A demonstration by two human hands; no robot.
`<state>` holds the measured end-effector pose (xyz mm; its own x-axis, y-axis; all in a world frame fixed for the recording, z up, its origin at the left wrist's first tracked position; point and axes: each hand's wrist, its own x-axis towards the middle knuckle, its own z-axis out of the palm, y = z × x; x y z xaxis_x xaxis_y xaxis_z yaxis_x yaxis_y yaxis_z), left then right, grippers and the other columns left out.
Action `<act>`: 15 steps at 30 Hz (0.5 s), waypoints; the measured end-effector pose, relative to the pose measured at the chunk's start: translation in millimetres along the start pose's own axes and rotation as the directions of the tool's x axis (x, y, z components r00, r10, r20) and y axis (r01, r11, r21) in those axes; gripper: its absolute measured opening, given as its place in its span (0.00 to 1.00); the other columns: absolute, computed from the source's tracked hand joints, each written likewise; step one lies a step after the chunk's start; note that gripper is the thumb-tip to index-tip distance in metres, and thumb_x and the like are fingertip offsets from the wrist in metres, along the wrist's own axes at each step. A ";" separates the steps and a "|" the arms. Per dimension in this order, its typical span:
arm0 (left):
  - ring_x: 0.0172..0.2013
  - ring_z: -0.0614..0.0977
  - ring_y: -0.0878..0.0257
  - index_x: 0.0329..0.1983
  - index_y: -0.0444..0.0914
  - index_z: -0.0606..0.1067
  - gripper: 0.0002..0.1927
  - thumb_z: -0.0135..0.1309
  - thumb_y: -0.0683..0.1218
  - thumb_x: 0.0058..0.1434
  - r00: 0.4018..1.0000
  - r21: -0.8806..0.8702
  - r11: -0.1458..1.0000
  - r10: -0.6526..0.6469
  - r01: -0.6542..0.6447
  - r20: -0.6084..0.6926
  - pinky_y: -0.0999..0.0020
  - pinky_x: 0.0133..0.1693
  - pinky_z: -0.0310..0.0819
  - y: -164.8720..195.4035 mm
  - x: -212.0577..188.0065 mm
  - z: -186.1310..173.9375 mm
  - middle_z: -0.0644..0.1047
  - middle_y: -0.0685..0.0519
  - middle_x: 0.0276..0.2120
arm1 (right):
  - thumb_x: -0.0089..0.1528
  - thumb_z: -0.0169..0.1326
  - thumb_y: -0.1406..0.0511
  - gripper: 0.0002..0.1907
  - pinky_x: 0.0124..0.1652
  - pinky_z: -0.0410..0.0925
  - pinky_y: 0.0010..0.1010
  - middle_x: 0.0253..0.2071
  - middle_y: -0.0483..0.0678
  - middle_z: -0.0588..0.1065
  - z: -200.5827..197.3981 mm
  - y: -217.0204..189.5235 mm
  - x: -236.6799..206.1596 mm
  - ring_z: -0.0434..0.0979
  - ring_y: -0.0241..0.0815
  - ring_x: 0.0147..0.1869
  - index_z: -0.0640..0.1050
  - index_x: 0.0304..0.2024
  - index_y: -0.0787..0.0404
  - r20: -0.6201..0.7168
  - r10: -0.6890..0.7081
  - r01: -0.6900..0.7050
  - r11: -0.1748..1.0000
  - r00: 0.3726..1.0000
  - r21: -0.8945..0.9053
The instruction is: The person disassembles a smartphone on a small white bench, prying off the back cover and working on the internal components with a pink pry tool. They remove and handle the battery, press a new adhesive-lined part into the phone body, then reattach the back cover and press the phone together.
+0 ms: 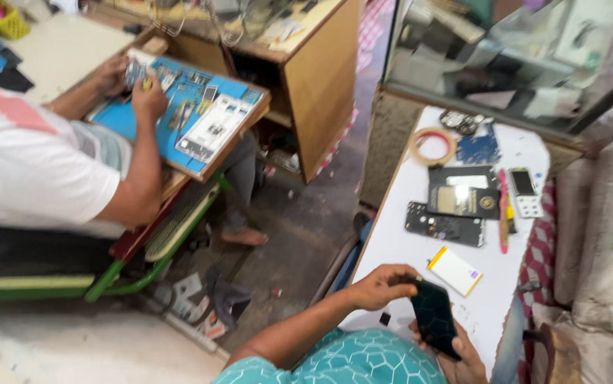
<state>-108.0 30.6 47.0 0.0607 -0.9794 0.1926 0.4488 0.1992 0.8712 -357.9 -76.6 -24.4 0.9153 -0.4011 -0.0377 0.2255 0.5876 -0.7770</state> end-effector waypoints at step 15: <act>0.53 0.82 0.57 0.52 0.39 0.80 0.18 0.61 0.38 0.57 0.989 0.714 0.699 0.091 0.019 -0.115 0.63 0.52 0.77 55.6 0.2 12.4 0.80 0.50 0.51 | 0.39 0.71 0.59 0.39 0.52 0.68 0.41 0.46 0.52 0.78 95.1 -87.5 11.6 0.77 0.51 0.51 0.77 0.54 0.55 -0.121 -0.437 -0.082 0.107 0.891 -0.991</act>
<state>-94.1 41.8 101.1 0.2032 -0.9546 0.2177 -0.3219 0.1449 0.9356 -335.2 -65.9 102.9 0.6767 -0.6995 0.2299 -0.3819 -0.6004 -0.7026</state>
